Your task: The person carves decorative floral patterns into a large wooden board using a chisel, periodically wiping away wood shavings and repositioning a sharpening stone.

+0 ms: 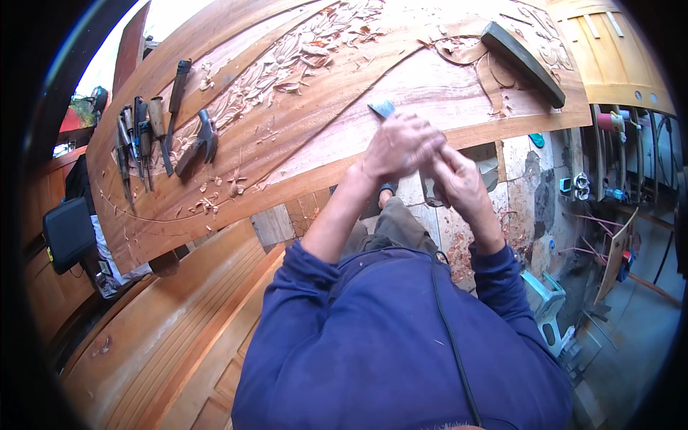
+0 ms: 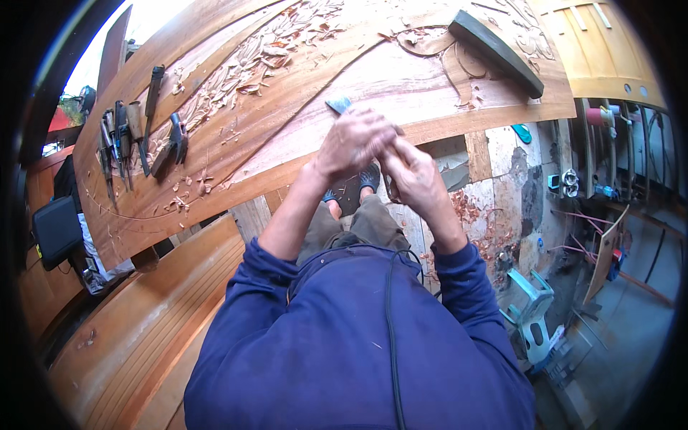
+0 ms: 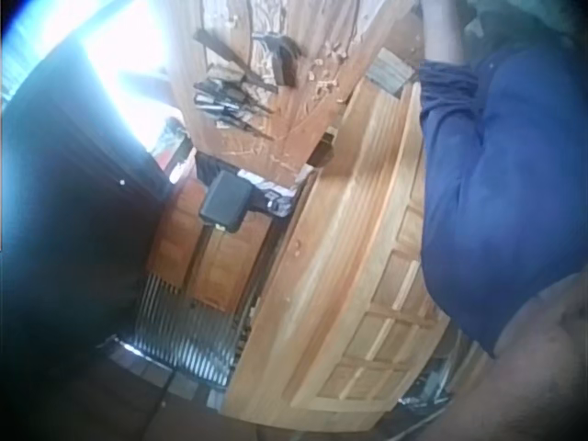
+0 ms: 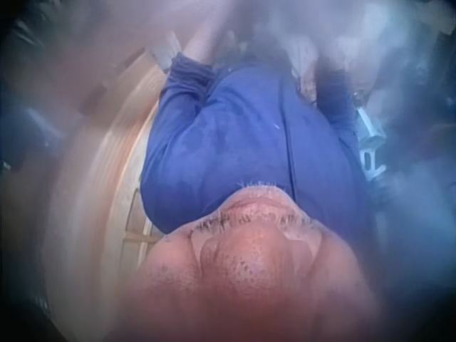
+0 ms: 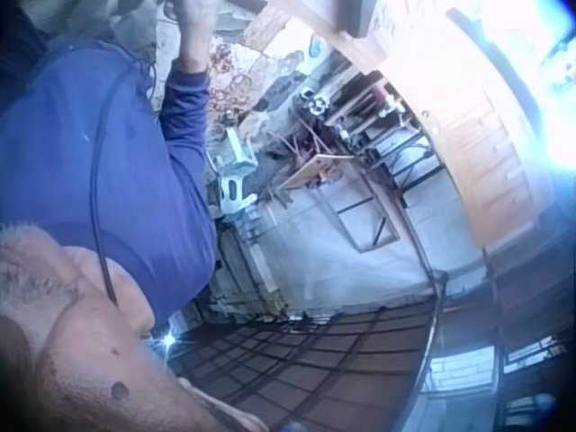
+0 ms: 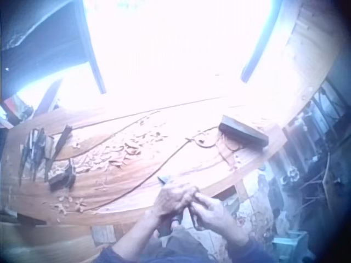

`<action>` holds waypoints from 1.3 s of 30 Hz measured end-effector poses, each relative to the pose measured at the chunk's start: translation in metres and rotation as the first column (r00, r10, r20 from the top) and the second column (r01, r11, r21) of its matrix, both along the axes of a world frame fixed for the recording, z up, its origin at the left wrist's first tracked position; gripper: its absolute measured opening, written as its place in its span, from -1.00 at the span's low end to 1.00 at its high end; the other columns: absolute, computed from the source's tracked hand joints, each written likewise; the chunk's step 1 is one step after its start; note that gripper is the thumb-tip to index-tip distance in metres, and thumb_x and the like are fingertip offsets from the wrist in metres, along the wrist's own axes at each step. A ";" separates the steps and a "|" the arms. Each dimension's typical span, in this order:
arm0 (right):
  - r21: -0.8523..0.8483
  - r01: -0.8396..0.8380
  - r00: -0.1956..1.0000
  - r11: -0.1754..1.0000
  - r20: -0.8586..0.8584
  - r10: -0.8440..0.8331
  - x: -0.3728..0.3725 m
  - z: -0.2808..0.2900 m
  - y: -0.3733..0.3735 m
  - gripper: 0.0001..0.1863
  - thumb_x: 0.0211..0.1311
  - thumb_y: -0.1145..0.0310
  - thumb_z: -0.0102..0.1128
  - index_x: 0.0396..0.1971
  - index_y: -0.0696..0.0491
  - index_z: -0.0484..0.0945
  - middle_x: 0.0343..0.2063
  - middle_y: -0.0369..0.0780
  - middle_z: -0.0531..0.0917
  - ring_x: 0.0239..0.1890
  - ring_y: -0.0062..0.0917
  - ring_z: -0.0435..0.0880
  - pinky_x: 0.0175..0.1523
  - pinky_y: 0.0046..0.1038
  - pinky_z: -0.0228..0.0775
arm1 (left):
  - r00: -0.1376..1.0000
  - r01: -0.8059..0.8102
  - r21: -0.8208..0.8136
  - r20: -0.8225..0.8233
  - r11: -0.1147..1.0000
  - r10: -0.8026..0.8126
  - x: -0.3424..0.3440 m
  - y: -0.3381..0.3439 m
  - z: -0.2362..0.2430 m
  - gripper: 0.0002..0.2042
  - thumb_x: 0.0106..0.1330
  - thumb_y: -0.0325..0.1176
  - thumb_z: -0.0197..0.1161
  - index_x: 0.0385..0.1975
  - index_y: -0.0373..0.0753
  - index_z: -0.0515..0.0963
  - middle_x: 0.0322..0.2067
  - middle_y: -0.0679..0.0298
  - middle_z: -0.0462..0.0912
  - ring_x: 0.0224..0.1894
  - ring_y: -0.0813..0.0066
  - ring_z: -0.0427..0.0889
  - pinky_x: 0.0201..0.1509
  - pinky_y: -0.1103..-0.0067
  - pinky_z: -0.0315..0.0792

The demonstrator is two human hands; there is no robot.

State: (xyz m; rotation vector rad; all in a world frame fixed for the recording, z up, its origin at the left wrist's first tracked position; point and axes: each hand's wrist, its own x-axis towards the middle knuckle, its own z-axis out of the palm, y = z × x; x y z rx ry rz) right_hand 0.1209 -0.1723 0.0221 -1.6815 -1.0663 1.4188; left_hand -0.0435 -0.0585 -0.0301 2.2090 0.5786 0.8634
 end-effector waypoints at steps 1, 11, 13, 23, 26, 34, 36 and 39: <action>-0.003 -0.006 1.000 1.000 0.020 0.006 0.001 0.004 0.011 -0.52 0.54 0.35 0.24 0.34 0.23 0.52 -0.32 -0.27 0.71 -0.44 -0.73 0.57 -0.35 -0.58 0.42 | 0.999 -0.022 -0.035 0.031 0.999 0.023 0.002 0.009 -0.008 -0.59 0.63 -0.07 0.00 -0.19 -0.22 0.72 -0.28 0.10 0.75 -0.13 0.08 0.71 0.05 0.24 0.49; 0.206 -0.223 0.965 0.953 0.185 0.186 0.003 0.038 0.025 -0.51 0.52 0.35 0.27 0.32 0.28 0.53 -0.05 0.01 0.78 -0.07 -0.51 0.78 0.01 -0.43 0.61 | 0.917 -0.332 0.031 0.245 0.943 0.315 0.009 0.005 0.007 -0.64 0.45 -0.23 0.05 -0.56 -0.24 0.62 -0.54 0.16 0.69 -0.47 0.19 0.65 -0.19 0.30 0.45; 0.096 -0.120 0.992 0.988 0.054 0.115 0.012 0.025 0.016 -0.53 0.54 0.36 0.24 0.34 0.26 0.54 -0.17 -0.10 0.79 -0.21 -0.59 0.75 -0.12 -0.47 0.59 | 0.960 -0.207 0.028 0.199 0.978 0.198 0.023 0.008 -0.006 -0.69 0.49 -0.22 0.15 -0.52 -0.19 0.61 -0.53 0.16 0.64 -0.46 0.15 0.61 -0.19 0.29 0.43; 0.316 -0.185 0.955 0.931 -0.167 0.247 0.043 0.029 0.006 0.21 -0.13 -0.13 0.75 0.48 0.21 0.36 0.32 -0.04 0.56 0.35 -0.32 0.55 0.42 -0.26 0.37 | 0.890 -0.378 -0.347 0.120 0.858 0.440 0.018 0.001 0.027 -0.33 0.71 0.02 -0.15 -0.55 -0.31 0.68 -0.67 0.12 0.63 -0.60 0.31 0.66 -0.45 0.42 0.48; 0.552 -0.304 0.944 0.776 0.284 0.167 0.047 0.026 0.035 0.09 -0.24 0.02 0.85 0.32 0.19 0.50 0.23 -0.08 0.61 0.31 -0.29 0.58 0.42 -0.21 0.41 | 0.839 -0.258 -0.616 0.238 0.744 0.489 0.039 -0.003 0.037 -0.40 0.70 0.01 -0.11 -0.54 -0.18 0.69 -0.69 0.12 0.61 -0.60 0.16 0.68 -0.45 0.31 0.51; 0.560 0.083 0.844 0.824 -0.480 0.241 0.020 0.024 0.162 -0.21 0.47 -0.33 0.16 0.26 0.13 0.41 -0.11 -0.10 0.58 -0.08 -0.38 0.60 0.03 -0.32 0.50 | 0.598 -0.695 0.218 -0.353 0.685 0.719 -0.019 0.005 -0.013 -0.42 0.62 0.27 -0.15 0.42 0.13 0.52 0.59 0.10 0.21 0.70 -0.01 -0.13 0.68 -0.13 -0.33; 0.512 0.115 0.794 0.851 -0.562 0.231 0.018 0.011 0.199 -0.11 0.39 -0.50 0.05 0.18 0.12 0.42 -0.22 -0.16 0.53 -0.19 -0.41 0.53 -0.08 -0.33 0.39 | 0.547 -0.585 0.326 -0.518 0.743 0.657 -0.035 -0.008 -0.022 -0.46 0.61 0.31 -0.17 0.46 0.38 0.47 0.64 0.26 0.14 0.72 0.06 -0.19 0.69 -0.10 -0.40; 0.487 0.178 0.659 0.855 -0.705 0.263 -0.030 -0.010 0.240 -0.18 0.58 -0.44 -0.33 0.01 0.10 0.54 -0.45 -0.18 0.61 -0.45 -0.44 0.65 -0.34 -0.42 0.57 | 0.585 -0.582 0.258 -0.526 0.771 0.617 -0.060 -0.037 -0.018 -0.44 0.61 0.30 -0.17 0.46 0.31 0.48 0.63 0.27 0.16 0.71 0.04 -0.14 0.69 -0.12 -0.38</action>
